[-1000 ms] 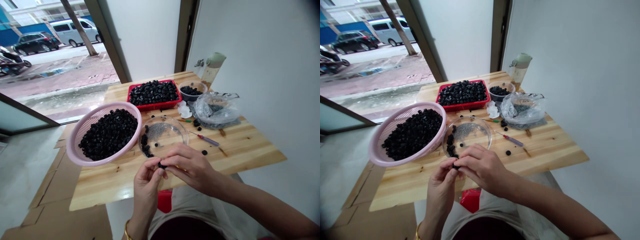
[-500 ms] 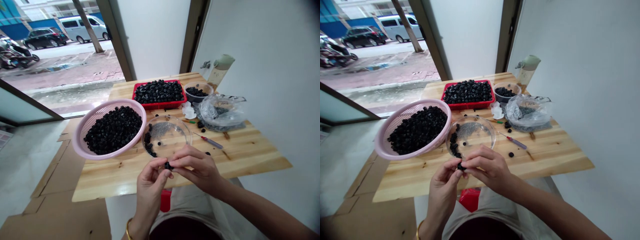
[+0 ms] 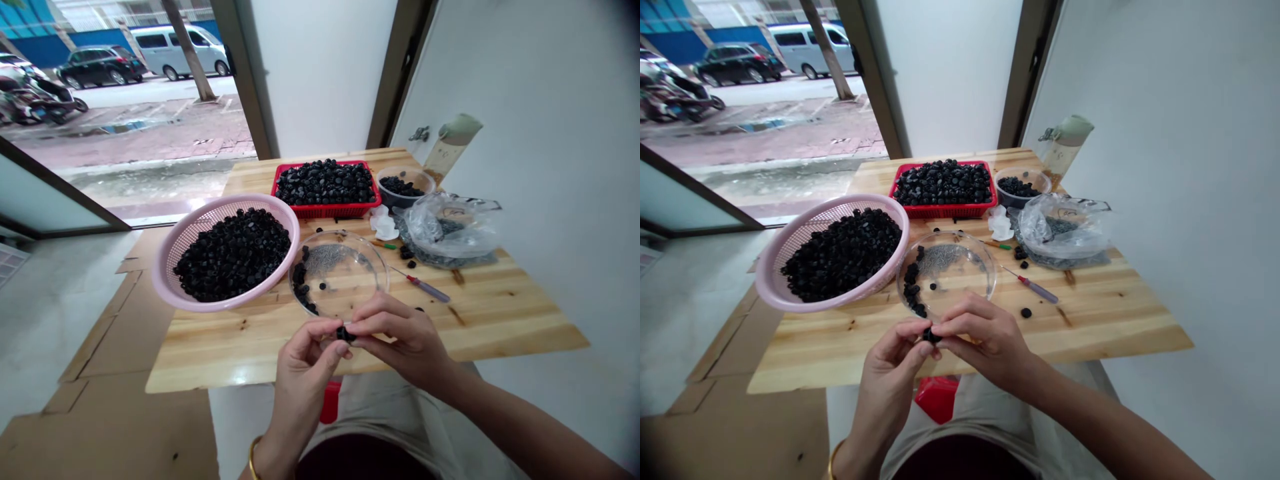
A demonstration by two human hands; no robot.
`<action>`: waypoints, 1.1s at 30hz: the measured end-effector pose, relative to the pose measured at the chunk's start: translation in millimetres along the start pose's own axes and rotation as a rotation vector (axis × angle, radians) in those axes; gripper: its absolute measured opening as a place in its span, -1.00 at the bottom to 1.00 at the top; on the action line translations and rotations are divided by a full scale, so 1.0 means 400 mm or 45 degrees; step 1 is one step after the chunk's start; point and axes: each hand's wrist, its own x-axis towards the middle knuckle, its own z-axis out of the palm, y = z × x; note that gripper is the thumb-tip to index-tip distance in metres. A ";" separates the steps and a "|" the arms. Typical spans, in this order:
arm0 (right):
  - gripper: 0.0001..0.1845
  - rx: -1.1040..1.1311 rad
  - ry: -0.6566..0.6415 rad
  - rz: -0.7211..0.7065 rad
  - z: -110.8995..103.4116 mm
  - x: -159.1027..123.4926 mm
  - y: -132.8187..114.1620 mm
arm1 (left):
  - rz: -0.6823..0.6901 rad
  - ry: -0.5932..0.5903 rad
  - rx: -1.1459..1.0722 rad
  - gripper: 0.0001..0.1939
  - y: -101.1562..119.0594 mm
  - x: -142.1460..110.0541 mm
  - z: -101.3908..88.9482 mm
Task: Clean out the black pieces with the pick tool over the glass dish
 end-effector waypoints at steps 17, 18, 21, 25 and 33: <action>-0.91 -0.091 0.013 -0.009 -0.001 0.017 -0.033 | -0.147 0.045 -0.314 -0.80 -0.001 0.013 0.010; -0.91 -0.103 0.006 -0.014 -0.001 0.019 -0.035 | -0.139 0.053 -0.301 -0.79 -0.002 0.014 0.010; -0.93 -0.127 -0.024 -0.026 -0.002 0.023 -0.039 | -0.116 0.083 -0.263 -0.76 -0.006 0.013 0.009; -0.93 -0.143 -0.049 -0.042 -0.002 0.024 -0.041 | -0.093 0.092 -0.190 -0.76 -0.010 0.010 0.002; -0.94 -0.053 -0.084 0.008 0.002 0.024 -0.030 | -0.003 0.014 -0.051 -0.82 -0.014 0.011 -0.028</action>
